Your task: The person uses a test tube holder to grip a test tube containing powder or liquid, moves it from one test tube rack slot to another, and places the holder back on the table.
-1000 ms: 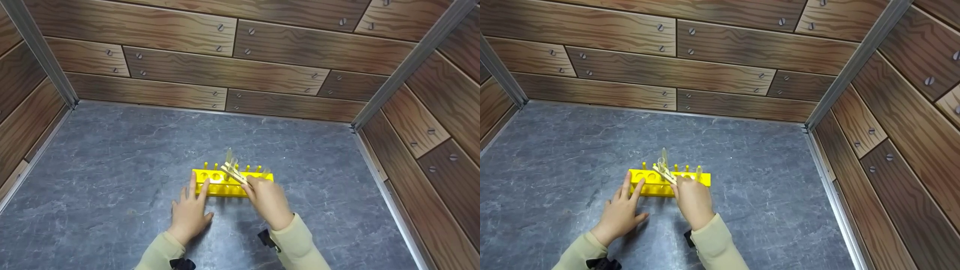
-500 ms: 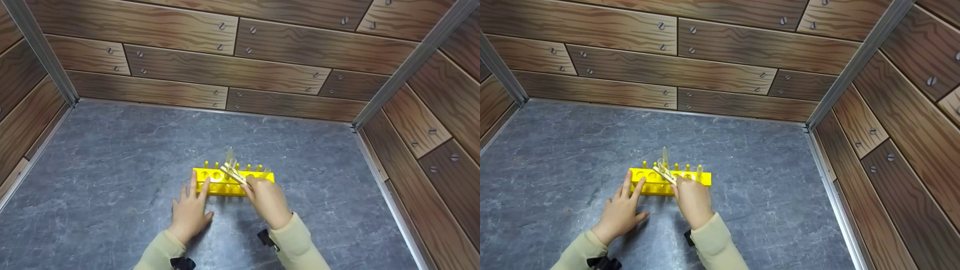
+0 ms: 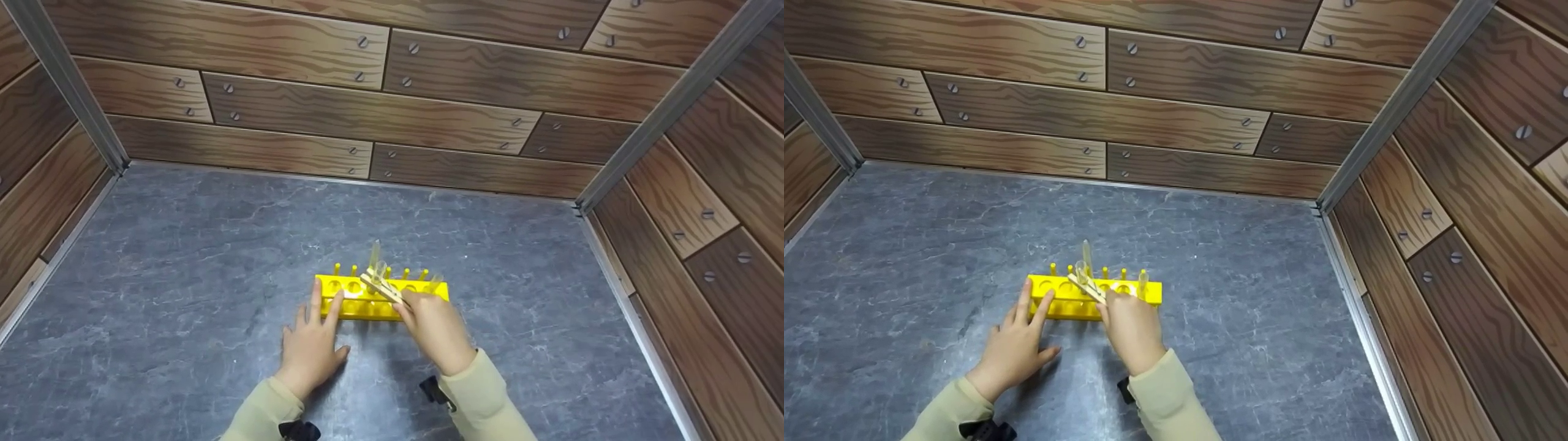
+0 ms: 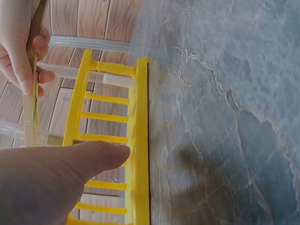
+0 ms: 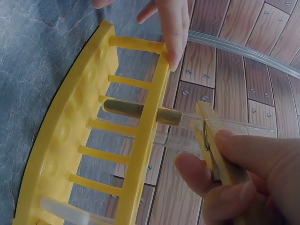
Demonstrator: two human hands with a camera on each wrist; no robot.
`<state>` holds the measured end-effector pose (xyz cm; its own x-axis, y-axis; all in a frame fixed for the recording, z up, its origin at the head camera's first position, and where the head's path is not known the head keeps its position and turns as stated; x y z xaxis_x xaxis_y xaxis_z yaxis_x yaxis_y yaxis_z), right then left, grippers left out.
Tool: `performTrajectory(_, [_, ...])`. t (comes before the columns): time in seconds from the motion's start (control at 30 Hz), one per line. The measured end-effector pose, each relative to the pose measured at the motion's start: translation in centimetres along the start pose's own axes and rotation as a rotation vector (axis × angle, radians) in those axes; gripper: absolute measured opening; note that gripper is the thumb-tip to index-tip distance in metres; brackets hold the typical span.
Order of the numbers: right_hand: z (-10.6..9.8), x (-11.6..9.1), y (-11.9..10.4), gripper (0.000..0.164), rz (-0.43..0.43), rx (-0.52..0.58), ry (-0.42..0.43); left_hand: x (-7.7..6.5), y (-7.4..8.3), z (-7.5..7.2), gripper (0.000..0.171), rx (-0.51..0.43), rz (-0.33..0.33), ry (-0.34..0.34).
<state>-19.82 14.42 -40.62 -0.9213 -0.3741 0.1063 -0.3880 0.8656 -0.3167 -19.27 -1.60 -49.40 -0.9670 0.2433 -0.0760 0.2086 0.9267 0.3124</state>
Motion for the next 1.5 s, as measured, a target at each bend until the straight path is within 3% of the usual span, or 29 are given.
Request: performTrajectory(1.5, [1.3,0.4,0.2,0.015,0.003,-0.022,-0.014,0.1,0.0,0.1,0.098,-0.029,0.000,-0.005])
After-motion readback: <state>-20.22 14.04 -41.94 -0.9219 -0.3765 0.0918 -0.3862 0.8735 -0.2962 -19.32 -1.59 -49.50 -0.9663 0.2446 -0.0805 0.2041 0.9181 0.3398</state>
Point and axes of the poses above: each hand's wrist, its own x-axis towards the middle knuckle, its own z-axis out of the palm, y = z × x, the point moved 8 cm from there along x, towards the middle knuckle, and after that the axes turned 10 degrees about -y, right-handed, at the moved point
